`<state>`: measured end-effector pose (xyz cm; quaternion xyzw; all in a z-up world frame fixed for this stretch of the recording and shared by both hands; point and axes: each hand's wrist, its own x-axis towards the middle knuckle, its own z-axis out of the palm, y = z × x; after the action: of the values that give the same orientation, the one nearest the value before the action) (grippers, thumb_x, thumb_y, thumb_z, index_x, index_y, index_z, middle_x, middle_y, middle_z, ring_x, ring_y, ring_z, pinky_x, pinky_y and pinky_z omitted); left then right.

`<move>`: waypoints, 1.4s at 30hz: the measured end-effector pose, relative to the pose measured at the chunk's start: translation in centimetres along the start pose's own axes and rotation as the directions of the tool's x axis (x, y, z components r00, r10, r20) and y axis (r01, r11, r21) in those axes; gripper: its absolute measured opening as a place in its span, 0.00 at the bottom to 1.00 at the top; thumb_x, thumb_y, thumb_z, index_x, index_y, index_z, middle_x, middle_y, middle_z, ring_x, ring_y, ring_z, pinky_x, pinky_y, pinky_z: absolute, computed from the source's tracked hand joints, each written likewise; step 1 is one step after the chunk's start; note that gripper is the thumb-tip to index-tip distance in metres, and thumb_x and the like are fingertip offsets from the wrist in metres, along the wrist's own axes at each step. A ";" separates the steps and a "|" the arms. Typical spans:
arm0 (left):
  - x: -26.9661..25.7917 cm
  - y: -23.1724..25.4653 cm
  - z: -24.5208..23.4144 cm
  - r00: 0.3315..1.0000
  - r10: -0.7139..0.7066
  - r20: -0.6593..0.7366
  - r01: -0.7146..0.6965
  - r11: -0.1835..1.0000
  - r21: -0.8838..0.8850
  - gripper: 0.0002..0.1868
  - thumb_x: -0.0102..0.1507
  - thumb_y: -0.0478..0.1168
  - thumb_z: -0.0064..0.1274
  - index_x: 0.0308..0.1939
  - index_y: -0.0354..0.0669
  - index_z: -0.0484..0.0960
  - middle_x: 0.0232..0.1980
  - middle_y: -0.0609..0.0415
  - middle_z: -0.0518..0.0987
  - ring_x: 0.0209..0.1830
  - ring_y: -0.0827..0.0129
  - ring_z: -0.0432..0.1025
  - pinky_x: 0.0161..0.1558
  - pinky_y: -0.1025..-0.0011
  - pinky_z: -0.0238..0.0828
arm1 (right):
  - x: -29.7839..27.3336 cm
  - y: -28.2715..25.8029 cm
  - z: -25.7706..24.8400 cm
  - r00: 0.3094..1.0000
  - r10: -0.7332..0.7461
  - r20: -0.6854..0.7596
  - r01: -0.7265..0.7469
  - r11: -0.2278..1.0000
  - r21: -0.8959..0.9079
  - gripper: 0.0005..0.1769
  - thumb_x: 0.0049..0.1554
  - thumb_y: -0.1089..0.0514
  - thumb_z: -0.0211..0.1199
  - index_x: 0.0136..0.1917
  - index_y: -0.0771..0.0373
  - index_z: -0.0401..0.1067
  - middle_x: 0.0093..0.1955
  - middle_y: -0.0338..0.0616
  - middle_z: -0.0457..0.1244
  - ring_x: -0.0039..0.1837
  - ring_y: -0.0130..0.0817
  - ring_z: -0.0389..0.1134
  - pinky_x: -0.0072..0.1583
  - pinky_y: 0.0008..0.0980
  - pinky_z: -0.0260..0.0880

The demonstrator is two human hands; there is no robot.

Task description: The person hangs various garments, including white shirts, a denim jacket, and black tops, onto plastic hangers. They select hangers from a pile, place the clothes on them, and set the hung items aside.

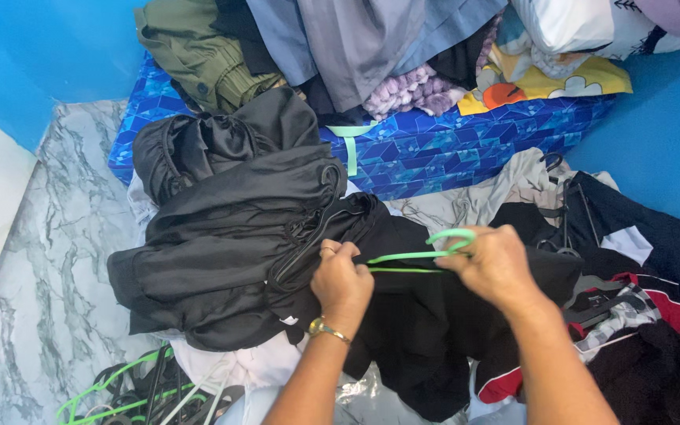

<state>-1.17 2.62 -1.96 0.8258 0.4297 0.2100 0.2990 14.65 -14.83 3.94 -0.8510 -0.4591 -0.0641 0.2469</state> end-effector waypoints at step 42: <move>-15.0 -26.8 -19.7 0.826 -0.551 -0.117 -0.193 -0.081 -0.978 0.24 0.66 0.37 0.51 0.67 0.55 0.74 0.70 0.54 0.75 0.59 0.66 0.67 0.62 0.57 0.68 | -0.3 -24.5 11.0 0.622 -0.714 0.321 0.545 0.689 0.477 0.54 0.34 0.61 0.78 0.73 0.51 0.61 0.54 0.50 0.59 0.57 0.52 0.66 0.50 0.46 0.70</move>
<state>-36.87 8.34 -6.96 0.1864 0.3130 0.6117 0.7022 -6.78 1.40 3.11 -0.5634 -0.7815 0.1457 0.2249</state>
